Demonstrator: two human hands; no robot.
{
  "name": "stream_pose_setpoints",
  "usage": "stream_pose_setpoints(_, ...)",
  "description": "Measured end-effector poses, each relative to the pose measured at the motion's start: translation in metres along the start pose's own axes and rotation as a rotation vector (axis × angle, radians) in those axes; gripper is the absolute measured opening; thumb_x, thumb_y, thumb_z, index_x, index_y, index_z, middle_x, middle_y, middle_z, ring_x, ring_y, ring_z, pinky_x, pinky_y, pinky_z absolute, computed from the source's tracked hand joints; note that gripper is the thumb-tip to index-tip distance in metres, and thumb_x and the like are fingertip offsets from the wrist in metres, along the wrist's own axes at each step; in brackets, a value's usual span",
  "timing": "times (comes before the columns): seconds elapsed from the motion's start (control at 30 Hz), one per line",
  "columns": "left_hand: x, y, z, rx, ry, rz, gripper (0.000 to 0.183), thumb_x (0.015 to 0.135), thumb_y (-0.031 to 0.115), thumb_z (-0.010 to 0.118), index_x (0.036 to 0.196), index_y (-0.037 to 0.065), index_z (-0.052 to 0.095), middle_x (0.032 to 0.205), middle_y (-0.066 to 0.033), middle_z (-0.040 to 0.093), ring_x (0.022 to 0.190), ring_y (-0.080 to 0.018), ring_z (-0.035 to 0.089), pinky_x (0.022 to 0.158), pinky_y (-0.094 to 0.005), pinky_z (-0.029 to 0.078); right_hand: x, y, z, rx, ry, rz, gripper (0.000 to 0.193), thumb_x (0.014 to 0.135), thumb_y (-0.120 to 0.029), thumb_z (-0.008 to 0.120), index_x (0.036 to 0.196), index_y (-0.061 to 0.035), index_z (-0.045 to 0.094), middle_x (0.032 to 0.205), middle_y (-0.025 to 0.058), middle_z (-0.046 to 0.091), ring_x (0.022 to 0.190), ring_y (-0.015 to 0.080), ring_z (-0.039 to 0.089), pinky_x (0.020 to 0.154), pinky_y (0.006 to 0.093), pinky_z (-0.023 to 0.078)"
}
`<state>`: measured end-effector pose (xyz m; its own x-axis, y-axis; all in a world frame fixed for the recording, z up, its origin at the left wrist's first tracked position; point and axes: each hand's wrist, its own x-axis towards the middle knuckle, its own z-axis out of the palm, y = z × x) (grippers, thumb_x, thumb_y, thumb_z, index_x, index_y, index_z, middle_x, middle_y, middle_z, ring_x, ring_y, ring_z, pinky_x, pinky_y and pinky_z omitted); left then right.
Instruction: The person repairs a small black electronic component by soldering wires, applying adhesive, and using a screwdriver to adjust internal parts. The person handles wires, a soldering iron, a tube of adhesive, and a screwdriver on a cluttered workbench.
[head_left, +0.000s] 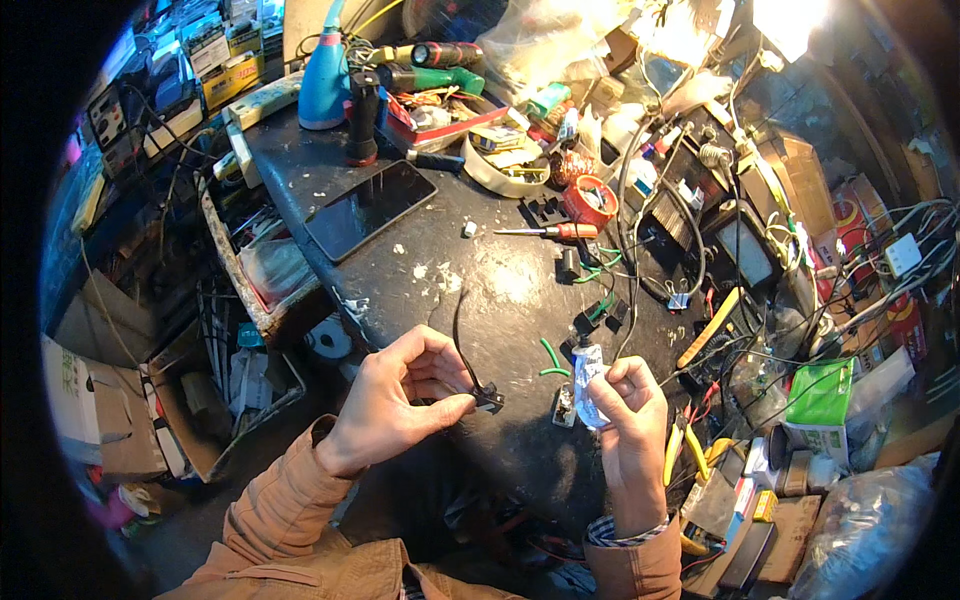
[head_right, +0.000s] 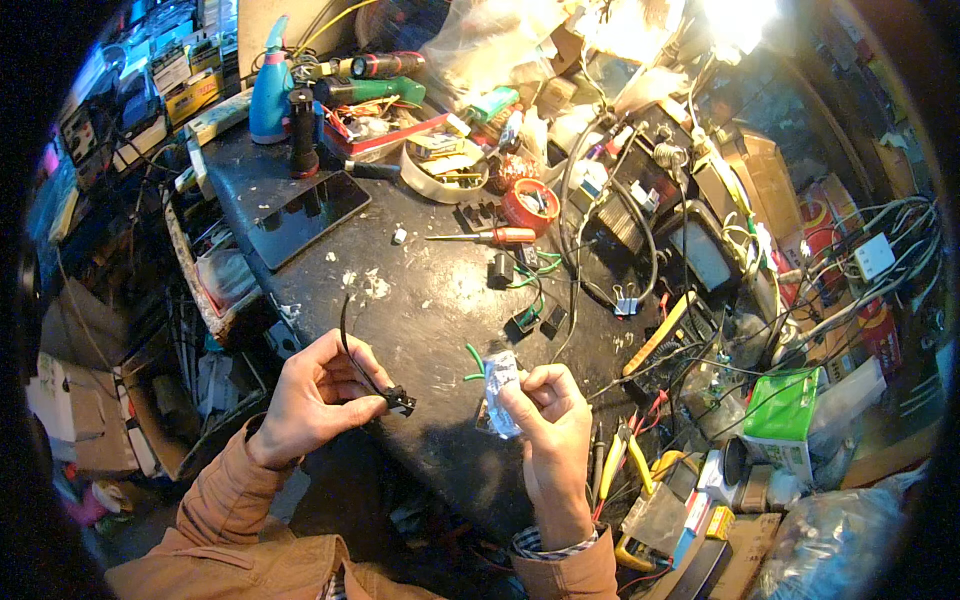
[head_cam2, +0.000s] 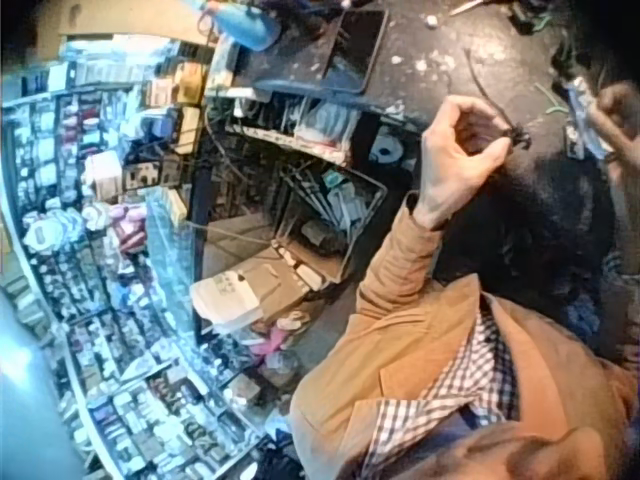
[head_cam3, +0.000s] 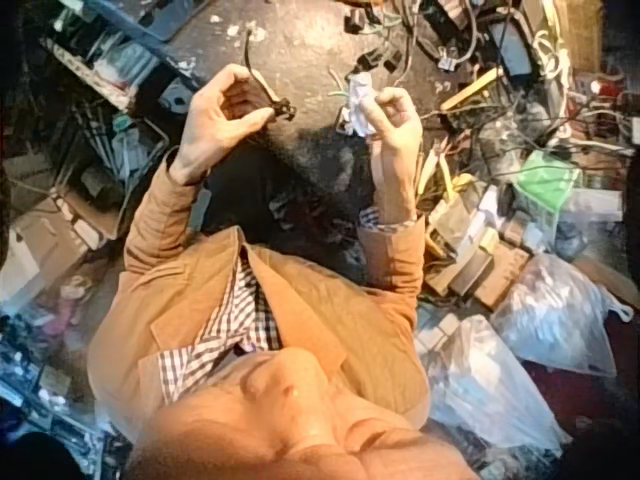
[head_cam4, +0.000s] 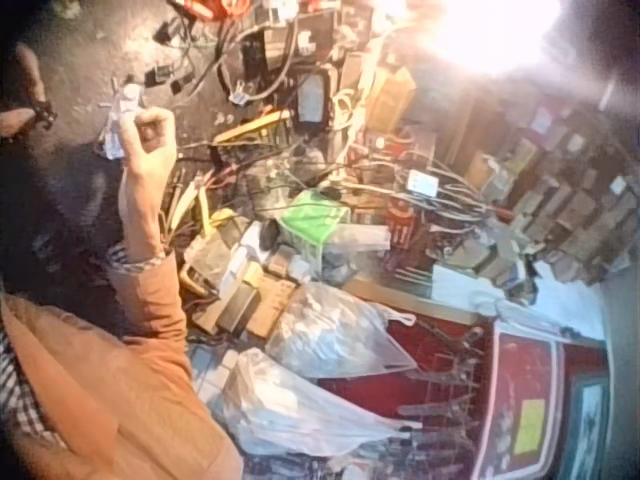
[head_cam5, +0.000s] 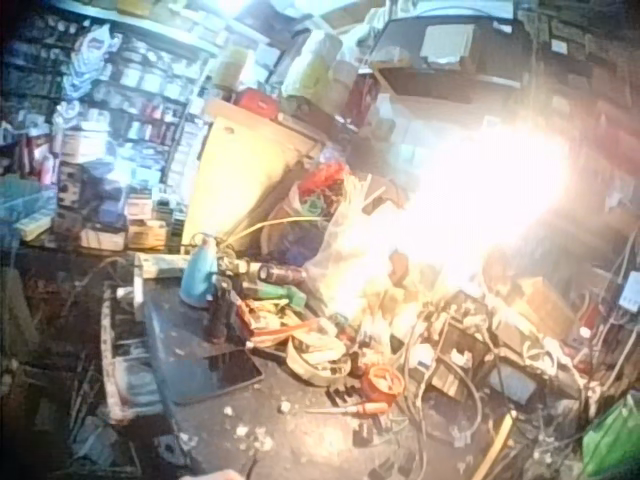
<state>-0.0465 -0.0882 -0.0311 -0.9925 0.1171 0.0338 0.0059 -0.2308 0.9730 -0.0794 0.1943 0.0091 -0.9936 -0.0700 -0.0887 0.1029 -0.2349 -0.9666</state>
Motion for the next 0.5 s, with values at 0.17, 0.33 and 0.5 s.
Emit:
stream_pose_setpoints(0.17,-0.011,0.003,-0.008,-0.054,0.014,0.002,0.033,0.093,-0.006,0.082,0.117,0.004,0.061,0.114,-0.0073,0.076,0.105,-0.015,0.076,0.099,-0.0334,0.062,0.023,-0.004,0.016,-0.382,-0.037,-0.145,0.023,0.099,0.001,0.082,0.112,0.0007,0.063,0.111,0.0102,0.075,0.104,0.0171,0.076,0.091,0.0311,0.062)
stream_pose_setpoints(0.33,-0.021,0.01,-0.008,-0.063,0.013,0.059,0.03,0.095,-0.003,0.083,0.118,0.002,0.065,0.112,-0.0062,0.076,0.105,-0.0131,0.076,0.099,-0.031,0.062,0.053,-0.01,0.047,-0.823,-0.034,-0.419,0.022,0.096,0.001,0.082,0.114,0.0026,0.07,0.119,0.0168,0.079,0.106,0.0232,0.079,0.093,0.0352,0.063)
stream_pose_setpoints(0.5,-0.025,0.015,-0.014,-0.003,0.003,0.06,0.034,0.094,-0.004,0.085,0.12,0.002,0.064,0.115,-0.0075,0.075,0.11,-0.0155,0.075,0.102,-0.0342,0.062,0.019,-0.026,0.062,-0.935,-0.376,-0.63,0.048,0.08,0.003,0.089,0.126,0.0004,0.078,0.126,0.0157,0.08,0.119,0.0282,0.076,0.104,0.0401,0.058)
